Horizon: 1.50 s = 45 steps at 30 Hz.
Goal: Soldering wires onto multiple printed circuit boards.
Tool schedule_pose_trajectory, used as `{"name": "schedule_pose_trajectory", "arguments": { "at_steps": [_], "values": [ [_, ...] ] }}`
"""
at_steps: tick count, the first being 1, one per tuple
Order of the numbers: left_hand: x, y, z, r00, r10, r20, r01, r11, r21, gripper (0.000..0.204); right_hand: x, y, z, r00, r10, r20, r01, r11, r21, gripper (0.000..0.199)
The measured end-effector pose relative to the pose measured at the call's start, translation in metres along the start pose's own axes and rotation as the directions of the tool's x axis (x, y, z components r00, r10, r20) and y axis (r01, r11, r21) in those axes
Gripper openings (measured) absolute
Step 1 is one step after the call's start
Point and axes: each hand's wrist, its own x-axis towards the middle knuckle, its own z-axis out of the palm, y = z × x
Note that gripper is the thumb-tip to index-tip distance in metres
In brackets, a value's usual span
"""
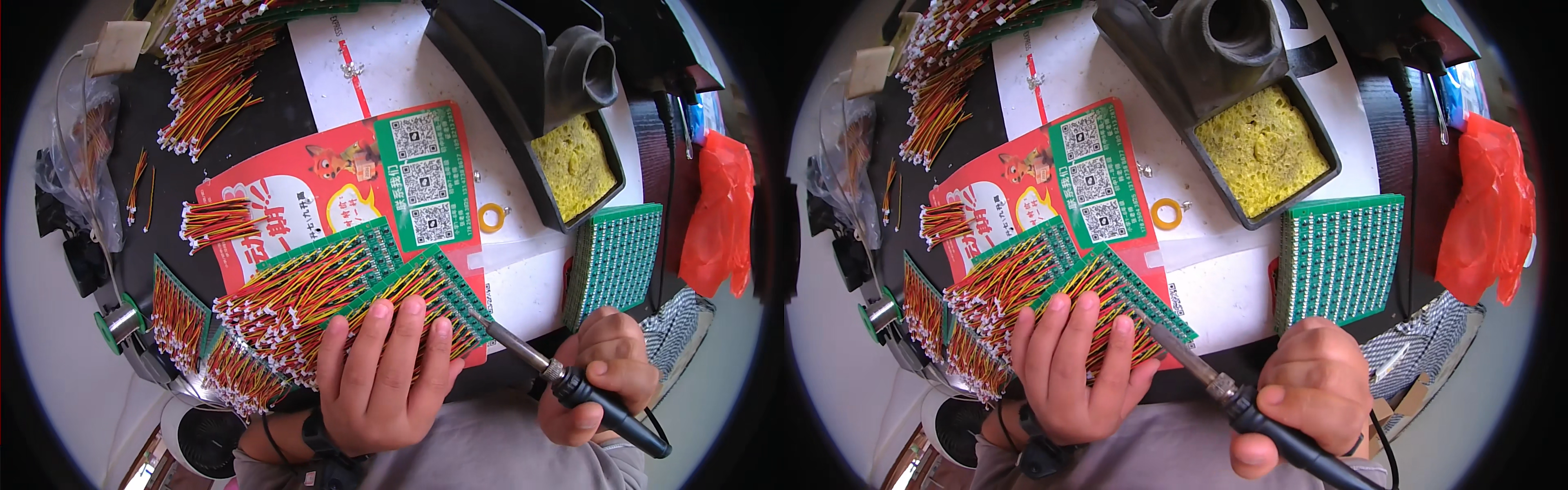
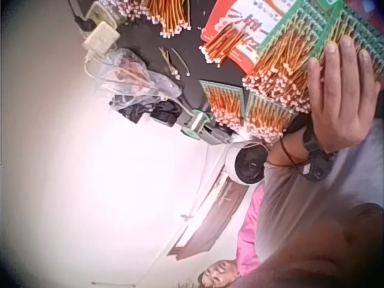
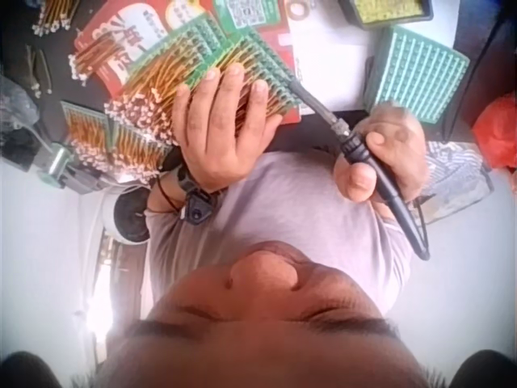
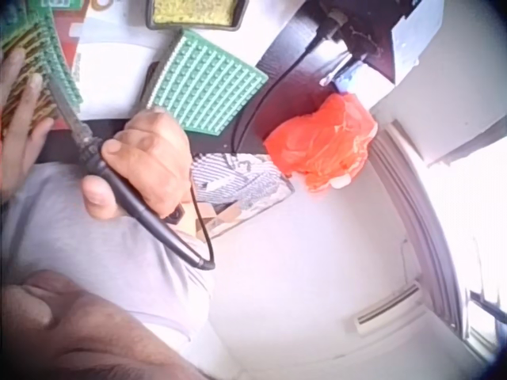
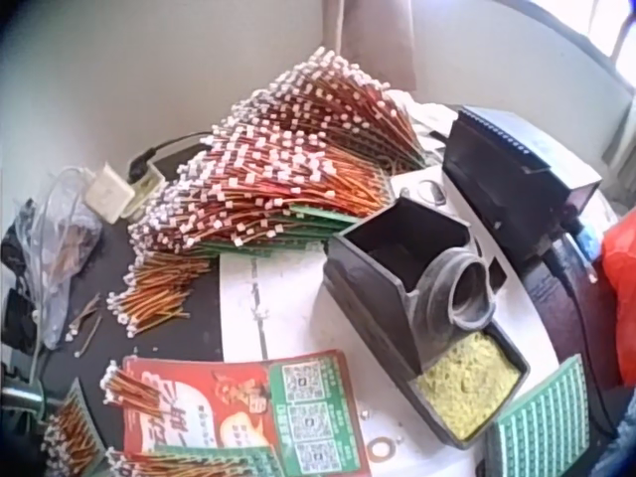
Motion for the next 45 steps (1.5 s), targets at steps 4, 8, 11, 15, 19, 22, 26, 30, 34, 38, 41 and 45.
{"name": "schedule_pose_trajectory", "arguments": {
  "at_steps": [4, 8, 11, 15, 19, 22, 26, 30, 34, 38, 41, 45],
  "values": [
    [0.001, 0.000, 0.000, 1.000, 0.013, 0.007, -0.013, 1.000, -0.007, 0.042, -0.004, -0.001, 0.011, 0.987, -0.012, -0.163, -0.001, 0.997, -0.076, 0.035],
    [0.000, -0.002, 0.000, 0.999, 0.041, -0.001, -0.041, 0.999, 0.015, 0.043, -0.005, -0.001, 0.012, 0.985, -0.001, -0.175, -0.010, 0.998, -0.061, 0.034],
    [0.001, 0.001, 0.001, 1.000, -0.003, -0.025, 0.003, 1.000, 0.005, 0.036, -0.005, -0.001, 0.012, 0.986, -0.002, -0.169, -0.008, 0.998, -0.057, 0.034],
    [0.000, -0.003, 0.000, 0.999, 0.039, -0.012, -0.040, 0.999, -0.017, 0.045, -0.005, -0.002, 0.011, 0.985, 0.003, -0.172, -0.013, 0.998, -0.061, 0.034],
    [0.001, 0.000, 0.000, 1.000, 0.014, -0.008, -0.014, 1.000, -0.028, 0.045, -0.005, -0.002, 0.012, 0.984, -0.004, -0.178, -0.007, 0.998, -0.064, 0.034],
    [0.003, 0.003, 0.000, 0.996, -0.078, -0.042, 0.078, 0.997, 0.003, 0.031, -0.005, -0.002, 0.009, 0.982, 0.000, -0.188, -0.011, 0.998, -0.059, 0.034],
    [0.001, 0.002, 0.001, 0.997, -0.067, -0.049, 0.067, 0.998, 0.009, 0.030, -0.002, -0.003, 0.002, 0.998, 0.024, -0.052, -0.025, 1.000, -0.004, 0.035],
    [0.001, 0.002, 0.001, 0.997, -0.062, -0.049, 0.062, 0.998, 0.003, 0.030, -0.002, -0.002, 0.001, 0.999, 0.027, -0.044, -0.027, 1.000, -0.004, 0.035],
    [0.001, 0.000, 0.000, 0.997, -0.055, -0.050, 0.056, 0.998, 0.003, 0.030, -0.006, -0.002, 0.010, 0.979, 0.011, -0.204, -0.024, 0.998, -0.059, 0.035],
    [0.000, -0.007, -0.002, 0.997, 0.070, 0.017, -0.070, 0.998, 0.004, 0.045, -0.002, -0.002, 0.001, 0.999, 0.022, -0.037, -0.023, 1.000, -0.006, 0.035],
    [0.000, -0.006, -0.001, 0.998, 0.062, 0.012, -0.062, 0.998, -0.017, 0.045, -0.007, -0.001, 0.009, 0.992, 0.015, -0.126, -0.019, 0.999, -0.037, 0.035],
    [0.004, 0.000, 0.001, 0.996, -0.069, -0.061, 0.068, 0.997, -0.023, 0.031, -0.008, 0.000, 0.012, 0.980, -0.006, -0.200, -0.005, 0.998, -0.056, 0.035]
  ]
}}
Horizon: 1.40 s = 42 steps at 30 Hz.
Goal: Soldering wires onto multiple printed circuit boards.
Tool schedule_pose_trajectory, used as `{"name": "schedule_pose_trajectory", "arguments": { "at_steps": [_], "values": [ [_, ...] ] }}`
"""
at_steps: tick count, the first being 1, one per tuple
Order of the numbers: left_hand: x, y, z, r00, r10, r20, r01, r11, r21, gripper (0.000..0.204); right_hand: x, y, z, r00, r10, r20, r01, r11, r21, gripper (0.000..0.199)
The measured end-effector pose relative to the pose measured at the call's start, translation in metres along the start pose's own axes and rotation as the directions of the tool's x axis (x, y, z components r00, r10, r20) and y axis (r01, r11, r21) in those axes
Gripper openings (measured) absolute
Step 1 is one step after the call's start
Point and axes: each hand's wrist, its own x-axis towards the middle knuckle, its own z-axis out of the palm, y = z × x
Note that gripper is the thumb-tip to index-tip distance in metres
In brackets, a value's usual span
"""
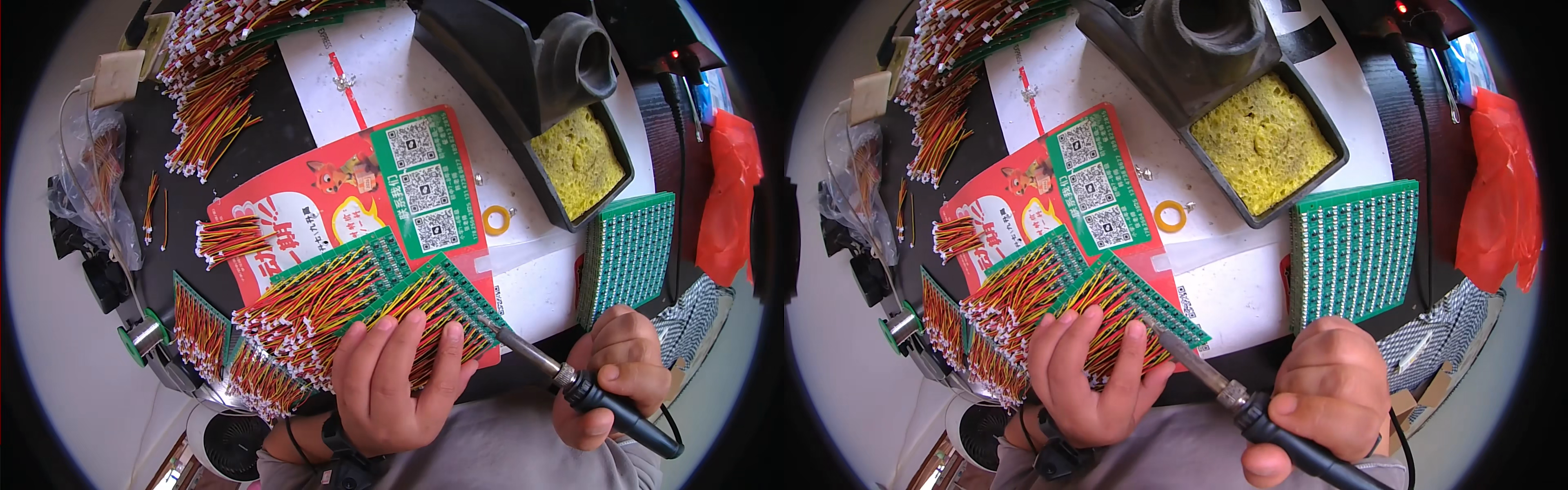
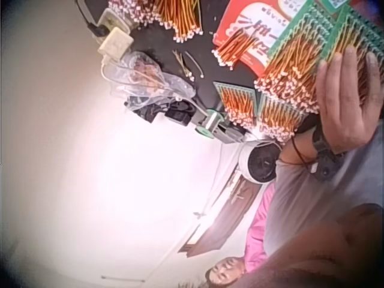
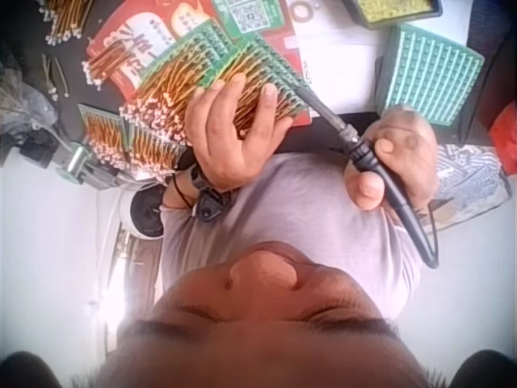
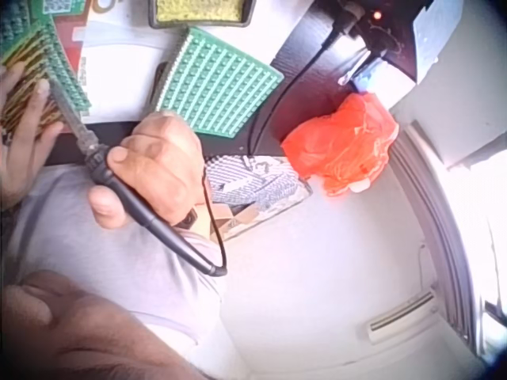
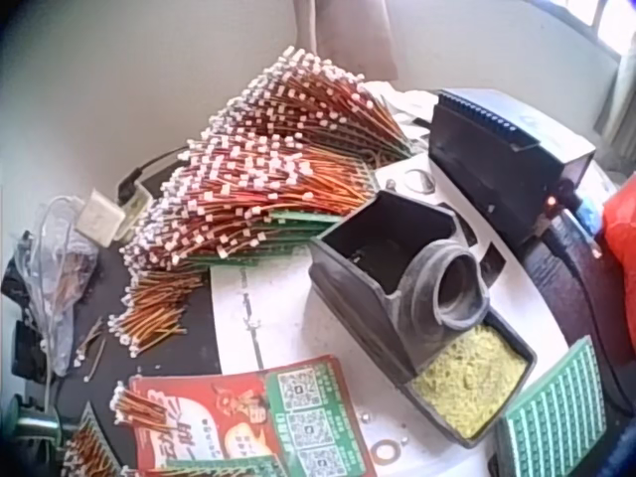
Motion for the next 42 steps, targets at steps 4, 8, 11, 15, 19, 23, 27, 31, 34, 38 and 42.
{"name": "schedule_pose_trajectory", "arguments": {
  "at_steps": [4, 8, 11, 15, 19, 23, 27, 31, 34, 38, 42],
  "values": [
    [0.000, 0.000, 0.001, 1.000, 0.013, 0.000, -0.013, 1.000, 0.010, 0.032, 0.000, 0.001, -0.001, 1.000, -0.002, 0.003, 0.002, 1.000, 0.008, 0.035],
    [0.000, -0.001, 0.001, 1.000, 0.006, 0.005, -0.006, 1.000, -0.002, 0.033, 0.000, -0.001, -0.001, 1.000, 0.008, 0.001, -0.008, 1.000, -0.002, 0.035],
    [0.000, -0.001, 0.000, 1.000, 0.013, 0.011, -0.013, 1.000, 0.005, 0.033, 0.005, 0.000, -0.007, 0.997, 0.018, 0.074, -0.020, 0.999, 0.033, 0.035],
    [0.000, 0.000, 0.000, 1.000, 0.008, 0.003, -0.008, 1.000, 0.006, 0.034, 0.008, -0.002, -0.009, 0.989, 0.031, 0.147, -0.040, 0.998, 0.056, 0.035],
    [0.000, -0.002, 0.001, 1.000, 0.005, 0.001, -0.005, 1.000, -0.009, 0.034, 0.007, -0.002, -0.009, 0.988, 0.033, 0.148, -0.043, 0.997, 0.062, 0.035],
    [-0.002, -0.006, 0.000, 0.998, 0.066, 0.014, -0.065, 0.998, -0.016, 0.042, 0.003, -0.001, -0.003, 0.997, 0.029, 0.069, -0.031, 0.999, 0.029, 0.035],
    [-0.006, -0.006, -0.003, 0.994, 0.099, 0.049, -0.099, 0.995, -0.018, 0.052, 0.000, -0.004, 0.000, 1.000, 0.026, -0.014, -0.026, 1.000, 0.004, 0.035],
    [-0.004, -0.003, -0.002, 0.997, 0.069, 0.046, -0.070, 0.997, 0.018, 0.052, -0.002, -0.001, 0.001, 0.999, 0.012, -0.031, -0.011, 1.000, 0.015, 0.035],
    [-0.001, -0.004, 0.000, 0.998, 0.057, 0.024, -0.057, 0.998, 0.010, 0.051, 0.000, -0.001, -0.003, 1.000, 0.010, -0.025, -0.009, 1.000, 0.010, 0.036],
    [0.001, -0.003, 0.000, 0.999, 0.050, 0.022, -0.049, 0.999, -0.015, 0.049, 0.005, -0.001, -0.012, 0.992, 0.010, 0.128, -0.017, 0.998, 0.061, 0.036],
    [0.000, -0.005, 0.000, 0.997, 0.067, 0.024, -0.067, 0.997, -0.023, 0.049, 0.008, -0.004, -0.017, 0.986, 0.035, 0.163, -0.039, 0.999, 0.024, 0.042]
  ]
}}
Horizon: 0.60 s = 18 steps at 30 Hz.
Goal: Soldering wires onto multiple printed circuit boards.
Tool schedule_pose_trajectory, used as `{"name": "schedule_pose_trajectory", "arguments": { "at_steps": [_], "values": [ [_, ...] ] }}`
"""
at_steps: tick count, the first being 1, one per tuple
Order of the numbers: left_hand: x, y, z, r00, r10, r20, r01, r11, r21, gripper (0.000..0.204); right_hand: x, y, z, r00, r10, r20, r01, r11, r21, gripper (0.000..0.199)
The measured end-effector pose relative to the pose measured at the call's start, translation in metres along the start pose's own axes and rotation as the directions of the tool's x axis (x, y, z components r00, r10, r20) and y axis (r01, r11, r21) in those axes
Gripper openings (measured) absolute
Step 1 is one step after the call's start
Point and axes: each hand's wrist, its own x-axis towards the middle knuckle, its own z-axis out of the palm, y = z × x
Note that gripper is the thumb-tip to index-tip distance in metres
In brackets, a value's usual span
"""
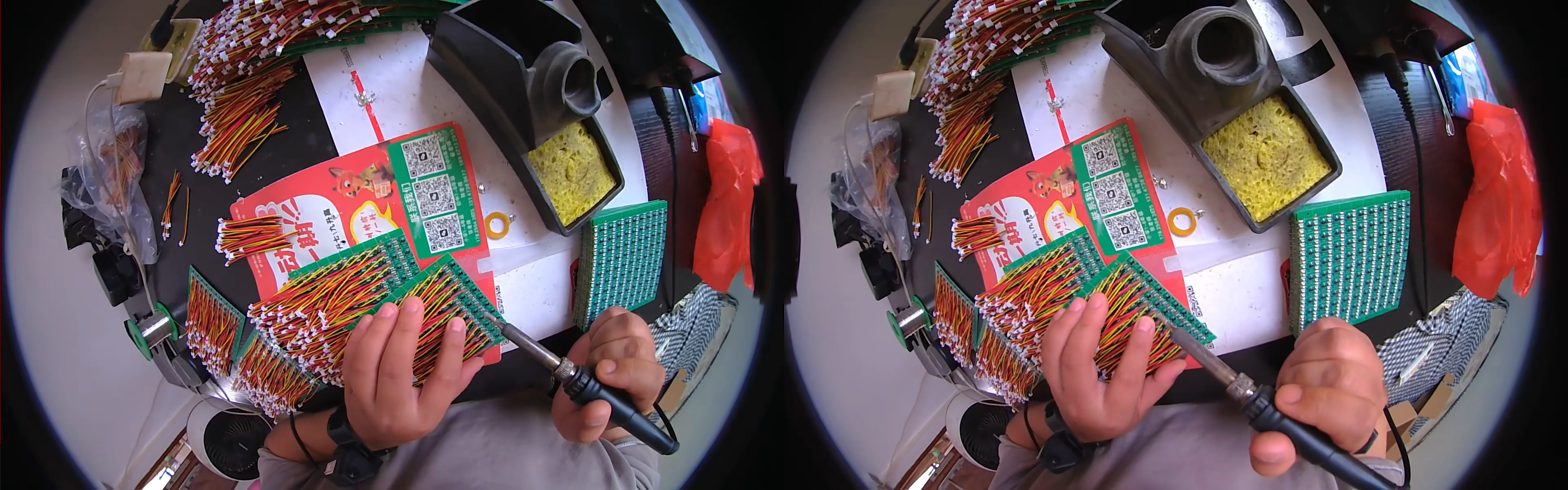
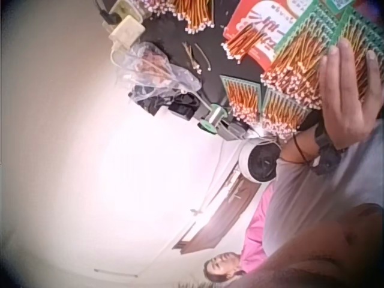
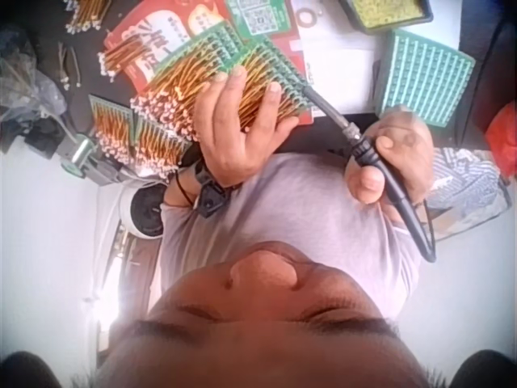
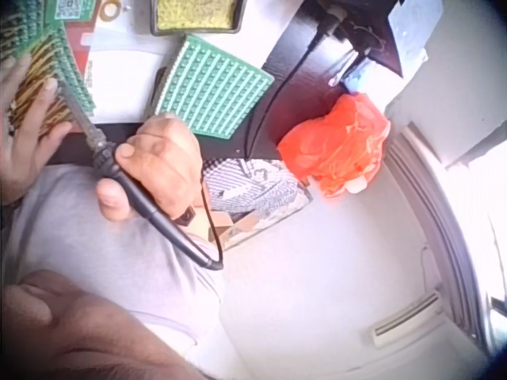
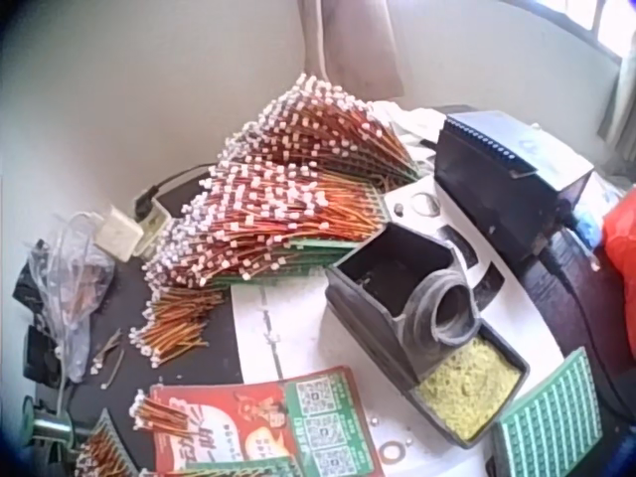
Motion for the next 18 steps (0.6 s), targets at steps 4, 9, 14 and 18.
{"name": "schedule_pose_trajectory", "arguments": {
  "at_steps": [4, 9, 14, 18],
  "values": [
    [-0.0011, -0.0002, 0.0005, 1.000, 0.007, -0.007, -0.007, 1.000, -0.001, 0.049, -0.0004, -0.0001, 0.0014, 1.000, -0.008, -0.008, 0.008, 1.000, 0.001, 0.042],
    [-0.0014, 0.0004, 0.0024, 1.000, 0.011, -0.029, -0.011, 1.000, -0.001, 0.048, -0.0014, -0.0008, 0.0009, 1.000, 0.005, -0.021, -0.005, 1.000, 0.002, 0.041],
    [-0.0024, 0.0005, 0.0015, 1.000, 0.008, -0.029, -0.008, 1.000, -0.005, 0.050, -0.0029, -0.0002, 0.0012, 0.999, 0.001, -0.032, -0.001, 1.000, 0.001, 0.041],
    [-0.0020, 0.0010, 0.0018, 0.999, 0.002, -0.042, -0.002, 1.000, -0.010, 0.050, -0.0047, 0.0015, 0.0019, 0.999, -0.002, -0.044, 0.002, 1.000, 0.004, 0.041]
  ]
}}
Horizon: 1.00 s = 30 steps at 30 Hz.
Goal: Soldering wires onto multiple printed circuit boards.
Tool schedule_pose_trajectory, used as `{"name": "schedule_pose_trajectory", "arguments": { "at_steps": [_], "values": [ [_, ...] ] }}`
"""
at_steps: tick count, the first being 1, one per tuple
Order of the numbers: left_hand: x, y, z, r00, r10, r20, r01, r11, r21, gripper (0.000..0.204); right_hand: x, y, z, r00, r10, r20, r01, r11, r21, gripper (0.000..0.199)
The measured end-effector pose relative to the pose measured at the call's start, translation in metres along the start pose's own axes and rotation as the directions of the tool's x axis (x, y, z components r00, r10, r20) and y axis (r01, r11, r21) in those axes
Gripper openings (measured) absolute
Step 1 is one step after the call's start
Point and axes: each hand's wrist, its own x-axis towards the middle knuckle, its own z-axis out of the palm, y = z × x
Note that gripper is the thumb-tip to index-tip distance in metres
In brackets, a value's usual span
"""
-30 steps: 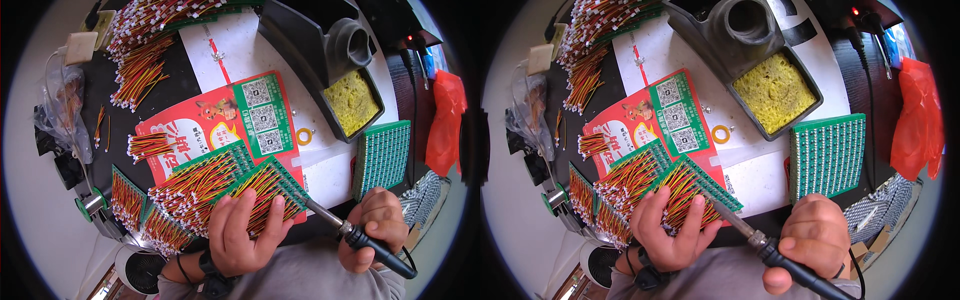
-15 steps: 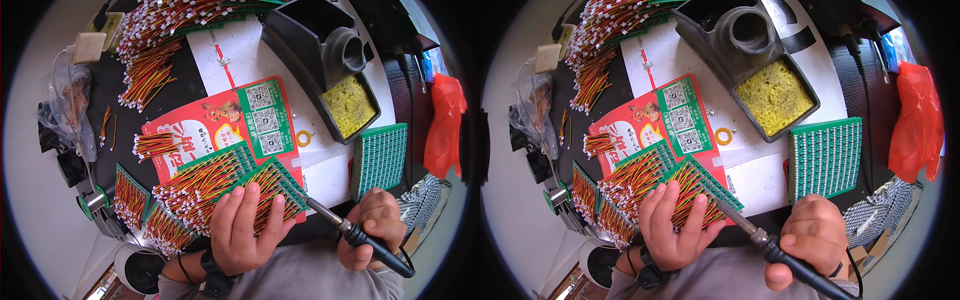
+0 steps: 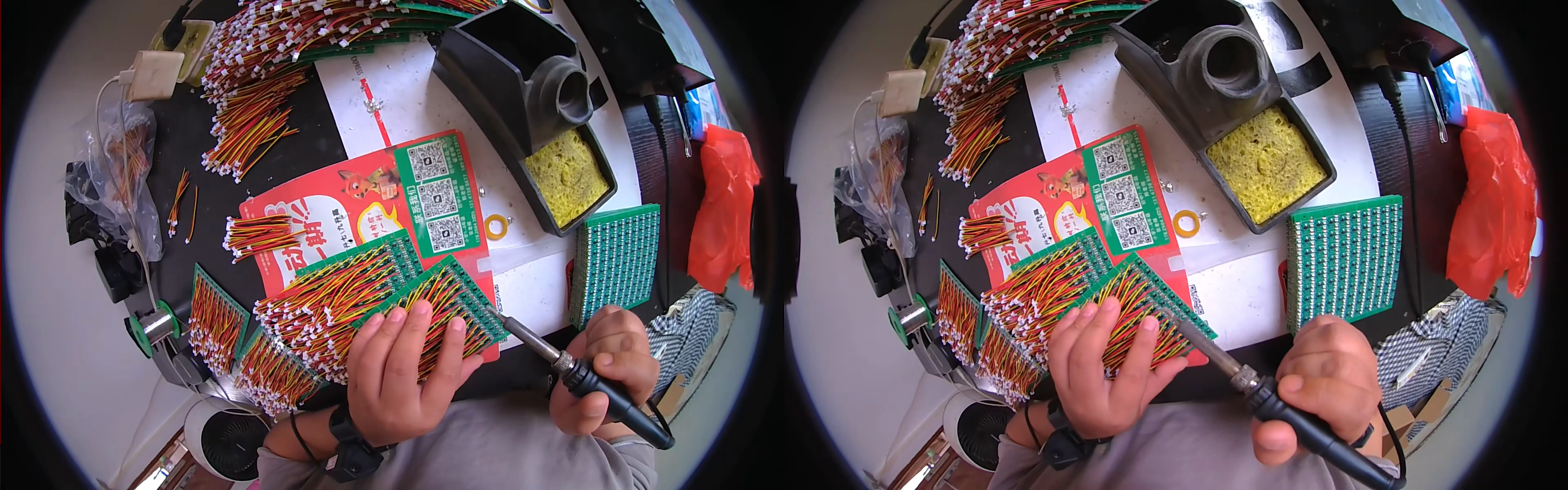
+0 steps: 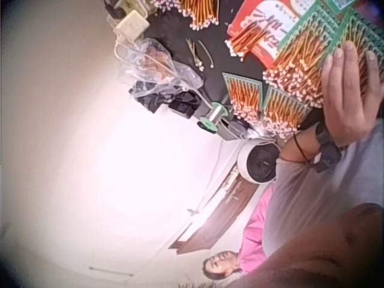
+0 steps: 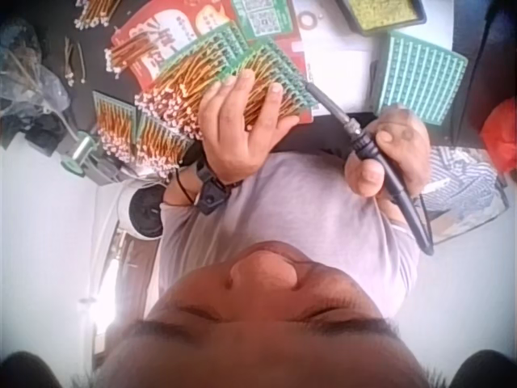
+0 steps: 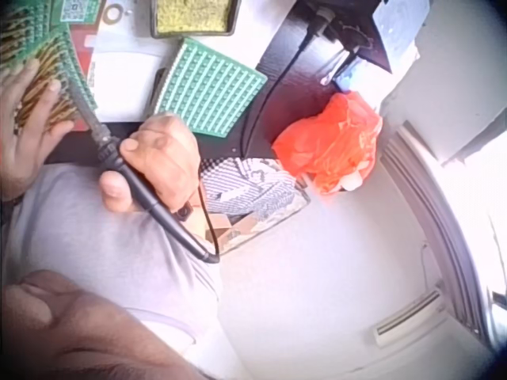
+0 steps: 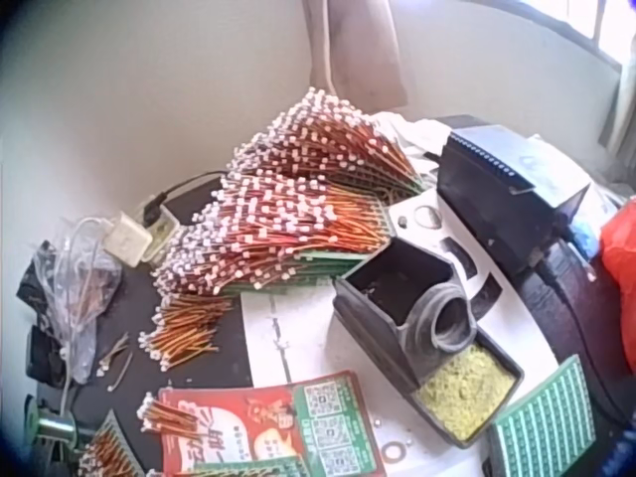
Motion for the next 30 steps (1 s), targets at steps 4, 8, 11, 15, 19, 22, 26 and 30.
{"name": "schedule_pose_trajectory", "arguments": {
  "at_steps": [4, 8, 11, 15, 19, 22, 26, 30],
  "values": [
    [-0.0001, -0.0002, 0.0006, 1.000, 0.003, -0.014, -0.003, 1.000, -0.002, 0.050, -0.0008, 0.0007, 0.0015, 1.000, -0.009, -0.018, 0.009, 1.000, -0.007, 0.041],
    [0.0001, -0.0004, 0.0013, 1.000, 0.003, -0.031, -0.003, 1.000, 0.000, 0.050, -0.0007, 0.0004, 0.0036, 0.999, -0.023, -0.042, 0.022, 1.000, -0.019, 0.043],
    [-0.0002, 0.0004, -0.0001, 1.000, 0.000, -0.023, 0.000, 1.000, 0.006, 0.050, -0.0014, 0.0007, 0.0036, 0.999, -0.026, -0.048, 0.025, 0.999, -0.020, 0.044],
    [-0.0018, 0.0019, -0.0015, 1.000, -0.009, -0.018, 0.009, 1.000, 0.029, 0.052, -0.0014, 0.0010, 0.0032, 0.998, -0.032, -0.047, 0.031, 0.999, -0.017, 0.045],
    [0.0023, 0.0004, 0.0001, 1.000, 0.002, -0.030, -0.001, 0.999, 0.046, 0.053, 0.0000, 0.0005, 0.0025, 0.999, -0.039, -0.037, 0.038, 0.999, -0.022, 0.045],
    [0.0041, -0.0025, -0.0005, 0.998, 0.032, 0.045, -0.032, 0.999, -0.010, 0.052, -0.0009, 0.0006, 0.0032, 0.998, -0.036, -0.053, 0.035, 0.999, -0.021, 0.045],
    [0.0046, -0.0017, -0.0011, 0.996, 0.029, 0.088, -0.028, 1.000, -0.015, 0.049, 0.0002, 0.0016, 0.0041, 0.997, -0.051, -0.063, 0.050, 0.999, -0.018, 0.045],
    [0.0039, -0.0016, -0.0010, 0.995, 0.021, 0.100, -0.020, 1.000, -0.011, 0.049, 0.0015, 0.0014, 0.0045, 0.997, -0.054, -0.060, 0.054, 0.999, -0.004, 0.045]
  ]
}}
